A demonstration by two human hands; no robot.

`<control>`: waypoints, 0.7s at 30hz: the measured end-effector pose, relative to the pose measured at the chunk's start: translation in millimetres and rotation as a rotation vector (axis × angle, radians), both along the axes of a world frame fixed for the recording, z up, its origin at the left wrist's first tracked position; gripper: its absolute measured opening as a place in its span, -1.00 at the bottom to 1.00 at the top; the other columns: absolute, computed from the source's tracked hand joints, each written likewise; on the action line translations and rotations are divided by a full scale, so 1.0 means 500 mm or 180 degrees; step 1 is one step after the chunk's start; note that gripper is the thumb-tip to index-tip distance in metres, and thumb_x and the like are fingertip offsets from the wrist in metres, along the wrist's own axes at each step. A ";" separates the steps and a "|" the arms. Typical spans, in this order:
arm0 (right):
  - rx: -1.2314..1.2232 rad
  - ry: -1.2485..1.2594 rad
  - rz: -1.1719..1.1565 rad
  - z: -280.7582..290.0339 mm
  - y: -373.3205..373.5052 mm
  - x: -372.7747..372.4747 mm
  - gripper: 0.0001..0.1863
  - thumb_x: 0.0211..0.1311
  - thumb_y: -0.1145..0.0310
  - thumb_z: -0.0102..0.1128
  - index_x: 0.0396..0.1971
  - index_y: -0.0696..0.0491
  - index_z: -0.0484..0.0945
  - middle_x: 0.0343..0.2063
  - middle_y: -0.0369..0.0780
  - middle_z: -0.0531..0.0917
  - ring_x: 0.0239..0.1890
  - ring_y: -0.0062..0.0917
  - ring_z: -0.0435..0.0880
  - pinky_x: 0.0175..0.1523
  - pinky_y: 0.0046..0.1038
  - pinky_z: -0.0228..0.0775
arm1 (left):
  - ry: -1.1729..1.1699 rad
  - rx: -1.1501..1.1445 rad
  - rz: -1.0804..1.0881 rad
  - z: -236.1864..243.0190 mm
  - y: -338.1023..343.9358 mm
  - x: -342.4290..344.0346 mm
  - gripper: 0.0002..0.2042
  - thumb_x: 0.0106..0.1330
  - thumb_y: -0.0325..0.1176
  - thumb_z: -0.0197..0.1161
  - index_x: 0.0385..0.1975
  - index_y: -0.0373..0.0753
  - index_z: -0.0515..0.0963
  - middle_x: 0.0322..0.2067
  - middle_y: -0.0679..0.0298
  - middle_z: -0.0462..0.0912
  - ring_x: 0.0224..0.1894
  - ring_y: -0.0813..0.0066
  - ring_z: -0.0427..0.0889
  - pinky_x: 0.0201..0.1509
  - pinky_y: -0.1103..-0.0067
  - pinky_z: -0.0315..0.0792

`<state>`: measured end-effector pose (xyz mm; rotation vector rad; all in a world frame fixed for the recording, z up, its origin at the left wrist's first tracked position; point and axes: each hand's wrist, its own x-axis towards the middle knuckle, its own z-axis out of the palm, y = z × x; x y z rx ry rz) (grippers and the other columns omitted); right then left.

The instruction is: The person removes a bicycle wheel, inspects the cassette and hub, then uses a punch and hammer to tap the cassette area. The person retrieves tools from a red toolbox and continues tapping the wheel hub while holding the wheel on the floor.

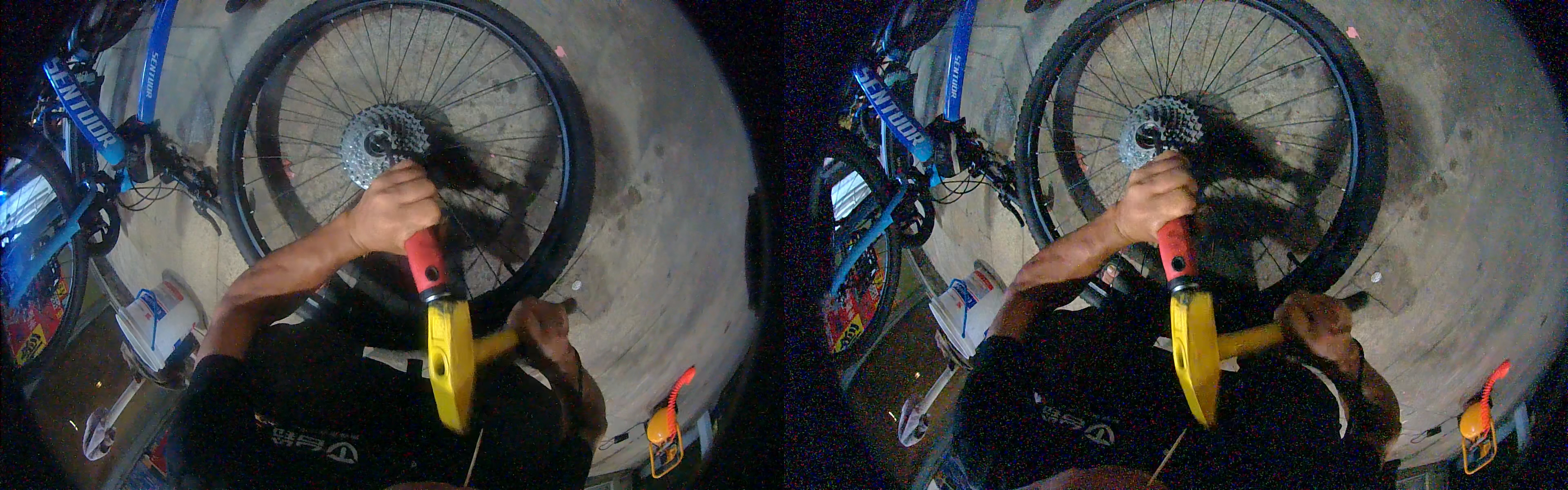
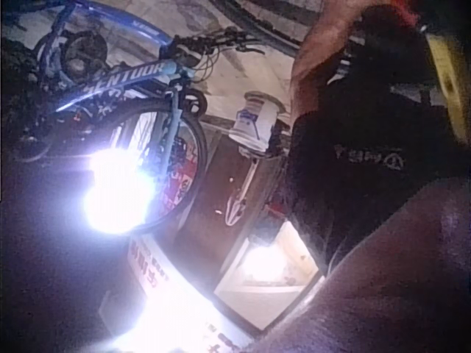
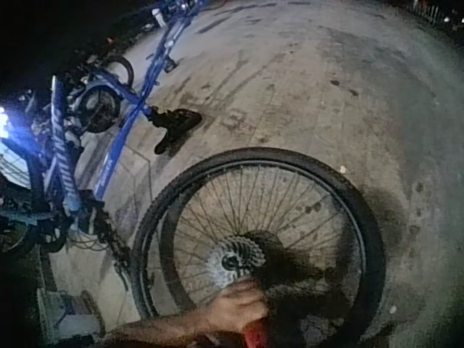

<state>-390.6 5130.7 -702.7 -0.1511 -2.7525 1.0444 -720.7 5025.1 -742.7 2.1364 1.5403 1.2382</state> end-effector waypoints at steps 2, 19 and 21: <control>0.0280 -0.0205 0.0010 0.006 0.008 0.007 -0.67 -0.04 0.41 0.42 -0.21 -0.01 0.56 -0.34 -0.23 0.66 -0.36 -0.33 0.67 -0.37 -0.35 0.50 | 0.0017 0.0025 0.0091 0.003 -0.001 0.003 -0.75 -0.20 -0.31 0.34 -0.63 -0.17 0.36 -0.54 0.23 0.40 -0.50 0.20 0.47 -0.36 0.36 0.40; -0.1520 0.0164 0.0068 -0.012 0.020 0.030 -0.85 0.05 0.33 0.32 -0.34 -0.05 0.59 -0.39 -0.21 0.64 -0.37 -0.25 0.66 -0.35 -0.27 0.48 | 0.0514 -0.0068 0.0221 -0.004 -0.002 0.008 -0.76 -0.23 -0.29 0.33 -0.64 -0.15 0.38 -0.56 0.24 0.40 -0.49 0.22 0.49 -0.34 0.37 0.42; -0.1269 0.0052 -0.0126 0.010 0.017 0.022 -0.81 0.05 0.36 0.30 -0.29 -0.08 0.58 -0.38 -0.21 0.64 -0.38 -0.25 0.66 -0.35 -0.28 0.49 | 0.0401 -0.0084 0.0266 -0.001 -0.005 0.010 -0.75 -0.23 -0.28 0.33 -0.64 -0.15 0.37 -0.55 0.23 0.40 -0.49 0.21 0.49 -0.34 0.37 0.41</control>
